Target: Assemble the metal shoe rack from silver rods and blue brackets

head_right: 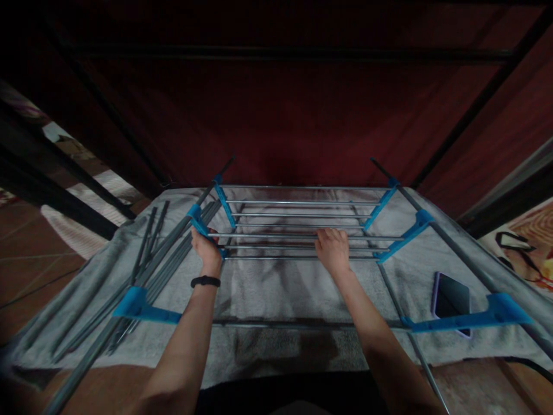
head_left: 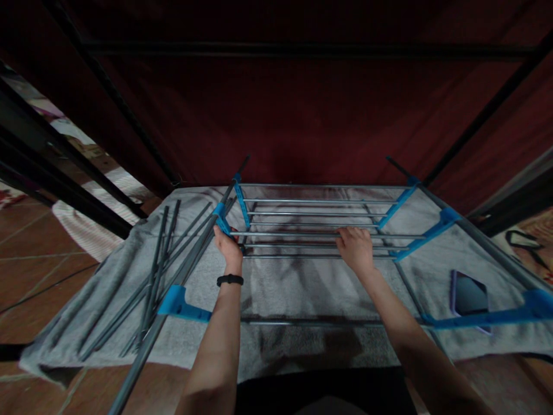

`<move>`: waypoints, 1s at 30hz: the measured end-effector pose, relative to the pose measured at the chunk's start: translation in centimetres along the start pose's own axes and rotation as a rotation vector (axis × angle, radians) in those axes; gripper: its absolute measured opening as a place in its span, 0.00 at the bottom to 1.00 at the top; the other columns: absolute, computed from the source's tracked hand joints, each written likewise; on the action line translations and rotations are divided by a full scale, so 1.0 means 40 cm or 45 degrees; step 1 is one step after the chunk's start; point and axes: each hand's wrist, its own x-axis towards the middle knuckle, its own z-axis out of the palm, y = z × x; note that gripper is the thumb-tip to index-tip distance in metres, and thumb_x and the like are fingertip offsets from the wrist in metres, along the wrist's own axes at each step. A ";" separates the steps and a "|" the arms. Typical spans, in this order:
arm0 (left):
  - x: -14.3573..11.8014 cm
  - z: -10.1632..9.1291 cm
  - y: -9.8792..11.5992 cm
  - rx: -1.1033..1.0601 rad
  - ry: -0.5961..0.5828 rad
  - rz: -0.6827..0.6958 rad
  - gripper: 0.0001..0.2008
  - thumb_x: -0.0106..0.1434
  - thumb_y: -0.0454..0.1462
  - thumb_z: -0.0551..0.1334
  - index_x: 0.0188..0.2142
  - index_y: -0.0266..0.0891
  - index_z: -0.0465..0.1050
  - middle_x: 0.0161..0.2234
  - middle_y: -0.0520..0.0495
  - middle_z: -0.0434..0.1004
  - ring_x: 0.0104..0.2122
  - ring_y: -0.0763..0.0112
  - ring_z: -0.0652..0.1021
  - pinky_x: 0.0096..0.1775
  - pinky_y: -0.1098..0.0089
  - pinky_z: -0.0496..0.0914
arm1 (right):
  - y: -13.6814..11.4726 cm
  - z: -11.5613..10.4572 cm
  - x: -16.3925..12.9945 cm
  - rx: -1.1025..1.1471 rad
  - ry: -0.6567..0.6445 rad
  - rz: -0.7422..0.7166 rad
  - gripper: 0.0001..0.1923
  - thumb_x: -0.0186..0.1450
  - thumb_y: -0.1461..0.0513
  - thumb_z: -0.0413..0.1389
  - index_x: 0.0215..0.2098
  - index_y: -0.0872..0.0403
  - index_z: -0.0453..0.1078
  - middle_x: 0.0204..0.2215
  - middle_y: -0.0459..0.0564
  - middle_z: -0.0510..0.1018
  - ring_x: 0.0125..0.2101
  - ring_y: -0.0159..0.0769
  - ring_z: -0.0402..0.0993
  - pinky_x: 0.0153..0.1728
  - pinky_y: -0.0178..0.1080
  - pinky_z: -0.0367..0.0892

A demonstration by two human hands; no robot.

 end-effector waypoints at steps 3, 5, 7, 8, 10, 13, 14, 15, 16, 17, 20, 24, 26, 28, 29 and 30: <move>0.002 0.001 -0.002 -0.001 0.035 -0.087 0.31 0.65 0.63 0.46 0.21 0.42 0.60 0.17 0.54 0.59 0.17 0.76 0.63 0.19 0.72 0.59 | -0.001 0.000 0.013 -0.032 -0.032 0.004 0.13 0.70 0.61 0.50 0.43 0.54 0.77 0.40 0.53 0.82 0.41 0.42 0.72 0.44 0.43 0.54; 0.003 0.001 -0.003 -0.003 0.022 -0.073 0.31 0.66 0.62 0.46 0.21 0.41 0.61 0.17 0.54 0.59 0.17 0.76 0.63 0.19 0.72 0.59 | -0.004 -0.002 0.020 -0.069 -0.060 0.014 0.13 0.70 0.60 0.50 0.39 0.54 0.77 0.38 0.54 0.82 0.40 0.43 0.73 0.43 0.43 0.55; 0.004 0.002 -0.005 -0.005 0.024 -0.067 0.31 0.66 0.62 0.45 0.21 0.41 0.61 0.17 0.54 0.59 0.17 0.76 0.63 0.19 0.72 0.59 | -0.006 -0.005 0.026 -0.095 -0.085 0.026 0.14 0.70 0.59 0.50 0.37 0.54 0.77 0.37 0.54 0.83 0.40 0.43 0.74 0.43 0.42 0.55; 0.004 0.002 -0.006 -0.008 0.032 -0.069 0.31 0.66 0.62 0.45 0.21 0.42 0.61 0.17 0.54 0.59 0.17 0.76 0.63 0.19 0.72 0.59 | -0.008 -0.007 0.028 -0.101 -0.095 0.031 0.14 0.70 0.59 0.50 0.37 0.54 0.78 0.37 0.54 0.83 0.40 0.43 0.75 0.43 0.42 0.56; 0.005 0.003 -0.008 -0.018 0.042 -0.070 0.30 0.66 0.62 0.46 0.21 0.42 0.60 0.17 0.54 0.59 0.17 0.76 0.63 0.19 0.72 0.59 | -0.009 -0.009 0.032 -0.108 -0.113 0.047 0.15 0.71 0.59 0.50 0.38 0.53 0.78 0.37 0.54 0.83 0.40 0.42 0.76 0.43 0.41 0.57; 0.006 0.004 -0.011 -0.040 0.041 -0.065 0.30 0.65 0.63 0.47 0.22 0.42 0.60 0.17 0.54 0.59 0.17 0.76 0.63 0.19 0.72 0.59 | -0.011 -0.014 0.037 -0.114 -0.153 0.065 0.15 0.71 0.60 0.50 0.41 0.53 0.79 0.37 0.55 0.84 0.40 0.41 0.77 0.43 0.40 0.58; 0.007 0.004 -0.012 -0.047 0.044 -0.066 0.30 0.64 0.63 0.47 0.22 0.42 0.59 0.17 0.54 0.59 0.17 0.76 0.63 0.19 0.72 0.59 | -0.012 -0.016 0.038 -0.116 -0.170 0.069 0.15 0.71 0.60 0.50 0.42 0.53 0.79 0.38 0.55 0.84 0.40 0.41 0.78 0.43 0.40 0.59; 0.007 0.005 -0.013 -0.053 0.050 -0.069 0.30 0.64 0.63 0.48 0.22 0.42 0.59 0.17 0.54 0.59 0.17 0.77 0.63 0.19 0.73 0.59 | -0.012 -0.018 0.039 -0.117 -0.188 0.072 0.15 0.71 0.60 0.50 0.43 0.53 0.79 0.38 0.55 0.84 0.40 0.41 0.78 0.44 0.40 0.60; 0.008 0.005 -0.014 -0.058 0.052 -0.072 0.30 0.63 0.64 0.48 0.22 0.42 0.59 0.17 0.55 0.59 0.17 0.77 0.63 0.20 0.73 0.59 | -0.013 -0.020 0.040 -0.118 -0.206 0.074 0.15 0.71 0.60 0.50 0.44 0.53 0.79 0.39 0.55 0.84 0.41 0.41 0.78 0.44 0.40 0.60; 0.009 0.005 -0.015 -0.061 0.054 -0.075 0.30 0.63 0.64 0.48 0.22 0.42 0.59 0.18 0.55 0.59 0.17 0.77 0.63 0.20 0.73 0.59 | -0.013 -0.023 0.041 -0.120 -0.220 0.076 0.15 0.70 0.60 0.50 0.45 0.52 0.79 0.40 0.55 0.84 0.41 0.41 0.78 0.45 0.39 0.61; 0.013 0.005 -0.021 -0.060 0.053 -0.085 0.29 0.64 0.63 0.48 0.23 0.42 0.58 0.18 0.55 0.59 0.17 0.77 0.63 0.20 0.73 0.58 | -0.015 -0.032 0.043 -0.123 -0.255 0.081 0.15 0.70 0.61 0.50 0.47 0.51 0.79 0.41 0.54 0.84 0.42 0.41 0.79 0.46 0.39 0.62; 0.016 0.003 -0.029 -0.045 0.055 -0.067 0.28 0.66 0.60 0.47 0.23 0.42 0.59 0.18 0.54 0.59 0.17 0.76 0.63 0.20 0.72 0.58 | -0.017 -0.041 0.047 -0.127 -0.306 0.088 0.17 0.69 0.61 0.51 0.50 0.50 0.78 0.42 0.53 0.84 0.43 0.41 0.80 0.46 0.39 0.64; 0.016 0.003 -0.029 -0.048 0.062 -0.070 0.28 0.66 0.60 0.47 0.23 0.41 0.60 0.19 0.54 0.60 0.18 0.76 0.63 0.20 0.72 0.59 | -0.018 -0.045 0.049 -0.135 -0.327 0.089 0.17 0.69 0.61 0.50 0.50 0.50 0.78 0.42 0.53 0.84 0.43 0.41 0.80 0.46 0.39 0.65; 0.015 0.003 -0.027 -0.047 0.071 -0.079 0.27 0.67 0.59 0.47 0.23 0.41 0.60 0.19 0.54 0.61 0.18 0.76 0.64 0.21 0.72 0.59 | -0.019 -0.050 0.051 -0.151 -0.348 0.095 0.18 0.69 0.61 0.50 0.51 0.49 0.78 0.43 0.54 0.84 0.43 0.42 0.80 0.45 0.39 0.66; 0.015 0.003 -0.026 -0.043 0.073 -0.079 0.27 0.67 0.59 0.47 0.23 0.41 0.60 0.19 0.54 0.61 0.18 0.76 0.64 0.21 0.72 0.60 | -0.020 -0.053 0.052 -0.161 -0.364 0.099 0.18 0.69 0.61 0.50 0.51 0.49 0.78 0.43 0.54 0.84 0.43 0.42 0.80 0.45 0.40 0.66; 0.014 0.003 -0.024 -0.037 0.070 -0.075 0.27 0.67 0.58 0.47 0.23 0.41 0.60 0.19 0.54 0.61 0.18 0.75 0.64 0.21 0.72 0.60 | -0.021 -0.056 0.052 -0.171 -0.389 0.099 0.18 0.70 0.60 0.49 0.52 0.49 0.78 0.43 0.55 0.84 0.43 0.42 0.80 0.46 0.40 0.66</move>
